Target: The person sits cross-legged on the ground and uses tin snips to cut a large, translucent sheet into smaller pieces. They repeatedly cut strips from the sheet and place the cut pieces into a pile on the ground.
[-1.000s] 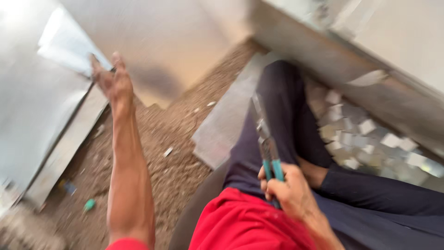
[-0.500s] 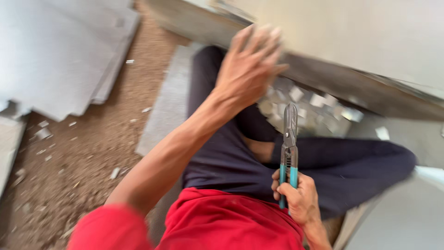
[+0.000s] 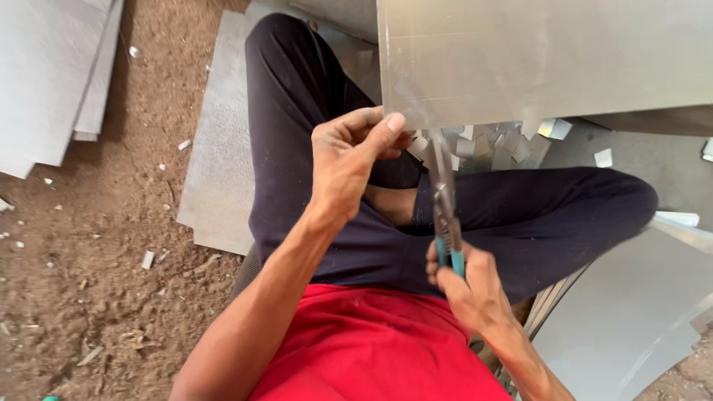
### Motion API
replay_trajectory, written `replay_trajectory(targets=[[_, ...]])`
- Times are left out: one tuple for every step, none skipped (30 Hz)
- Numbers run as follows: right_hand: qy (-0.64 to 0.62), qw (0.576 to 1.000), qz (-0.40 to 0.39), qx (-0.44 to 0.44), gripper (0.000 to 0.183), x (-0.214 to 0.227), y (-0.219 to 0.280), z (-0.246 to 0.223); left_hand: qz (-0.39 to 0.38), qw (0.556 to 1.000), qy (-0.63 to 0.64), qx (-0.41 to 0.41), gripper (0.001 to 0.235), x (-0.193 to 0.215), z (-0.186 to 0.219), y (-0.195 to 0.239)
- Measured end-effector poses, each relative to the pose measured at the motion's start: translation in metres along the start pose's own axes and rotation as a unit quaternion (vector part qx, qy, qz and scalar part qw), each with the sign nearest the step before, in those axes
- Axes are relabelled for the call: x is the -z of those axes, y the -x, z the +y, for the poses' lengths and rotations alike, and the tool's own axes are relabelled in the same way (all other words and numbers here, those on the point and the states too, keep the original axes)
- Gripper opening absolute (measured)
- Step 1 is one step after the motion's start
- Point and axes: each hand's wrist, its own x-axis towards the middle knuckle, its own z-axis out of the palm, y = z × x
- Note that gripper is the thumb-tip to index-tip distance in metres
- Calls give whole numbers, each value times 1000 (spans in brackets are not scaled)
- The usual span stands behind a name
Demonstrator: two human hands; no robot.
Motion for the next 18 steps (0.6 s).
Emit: replay_trajectory(targets=[[4, 999, -34, 10, 36, 3, -1, -5, 6, 1000, 10, -11, 21, 5, -12, -1], [5, 998, -68, 10, 45, 3, 6, -9, 11, 1000, 21, -12, 21, 9, -23, 4], [-43, 995, -88, -14, 50, 1, 11, -13, 11, 999, 34, 0, 21, 12, -30, 10], [-85, 990, -108, -25, 55, 3, 5, -19, 11, 999, 48, -5, 20, 13, -33, 6], [-127, 983, -127, -36, 61, 6, -2, -24, 11, 998, 62, -9, 20, 11, -34, 3], [-108, 985, -126, -41, 62, 6, -8, -28, 9, 998, 63, -9, 19, 12, -33, 2], [-90, 987, -125, -46, 63, 5, -16, -32, 7, 998, 63, -9, 19, 12, -31, 1], [-72, 988, -122, -54, 63, 5, -21, -34, 4, 998, 64, -6, 18, 11, -29, 2], [-61, 989, -120, -57, 66, 4, -24, -37, 9, 998, 65, 3, 18, 10, -27, 3], [-49, 990, -117, -56, 68, 2, -29, -41, 12, 998, 65, 9, 18, 9, -23, 3], [-37, 991, -115, -54, 70, 2, -32, -46, 15, 998, 64, 14, 18, 7, -19, 4], [-34, 991, -115, -54, 71, 2, -33, -49, 16, 997, 68, 17, 18, 6, -16, 3], [-32, 991, -116, -54, 72, 1, -33, -52, 16, 997, 73, 21, 18, 6, -13, 4], [-29, 991, -116, -54, 73, 2, -33, -54, 16, 997, 77, 24, 17, 5, -11, 4], [-20, 991, -119, -52, 71, 2, -33, -56, 18, 997, 76, 25, 18, 5, -10, 4], [-12, 992, -120, -48, 69, 4, -33, -57, 17, 997, 74, 25, 18, 6, -10, 3], [-4, 992, -121, -45, 67, 5, -33, -57, 17, 997, 73, 26, 18, 6, -12, 2], [20, 991, -114, -65, 62, 7, -34, -57, 17, 998, 58, 25, 18, 6, -14, 3]])
